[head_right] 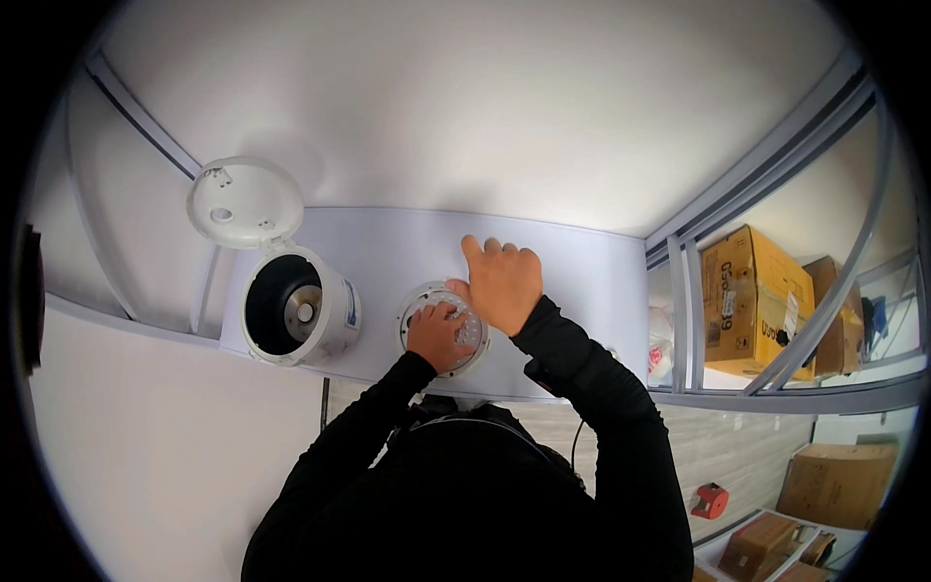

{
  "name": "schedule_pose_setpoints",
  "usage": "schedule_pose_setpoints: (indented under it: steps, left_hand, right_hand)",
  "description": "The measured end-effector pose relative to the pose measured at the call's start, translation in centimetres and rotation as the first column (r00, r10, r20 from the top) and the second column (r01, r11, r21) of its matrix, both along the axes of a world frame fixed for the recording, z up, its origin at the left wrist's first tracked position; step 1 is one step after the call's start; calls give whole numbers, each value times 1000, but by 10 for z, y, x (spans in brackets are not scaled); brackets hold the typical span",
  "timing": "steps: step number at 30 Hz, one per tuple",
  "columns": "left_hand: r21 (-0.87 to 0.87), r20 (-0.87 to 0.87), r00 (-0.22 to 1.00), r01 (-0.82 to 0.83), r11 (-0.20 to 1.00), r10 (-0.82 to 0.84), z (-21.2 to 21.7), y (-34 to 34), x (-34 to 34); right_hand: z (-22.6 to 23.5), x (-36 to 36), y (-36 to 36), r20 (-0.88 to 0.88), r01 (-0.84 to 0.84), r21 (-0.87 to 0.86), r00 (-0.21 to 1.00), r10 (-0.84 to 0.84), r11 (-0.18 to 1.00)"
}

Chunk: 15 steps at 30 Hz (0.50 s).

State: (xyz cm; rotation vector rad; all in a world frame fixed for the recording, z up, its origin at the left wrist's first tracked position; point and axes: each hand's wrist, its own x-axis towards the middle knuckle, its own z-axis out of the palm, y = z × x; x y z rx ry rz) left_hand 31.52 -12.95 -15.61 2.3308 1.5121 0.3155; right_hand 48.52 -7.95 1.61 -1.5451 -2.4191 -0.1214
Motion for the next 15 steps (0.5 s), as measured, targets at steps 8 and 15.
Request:
schedule_pose_setpoints:
  steps: [8, 15]
  left_hand:
    - [17, 8, 1000, 3, 1000, -3, 0, -1, -1]
    - [16, 3, 1000, 13, 1000, -13, 1, 0, 1]
  right_hand:
    - [-3, -1, 5, 80, 54, -174, 996, -40, 983]
    - [-10, 5, 1, -103, -137, 92, 984, 147, 986]
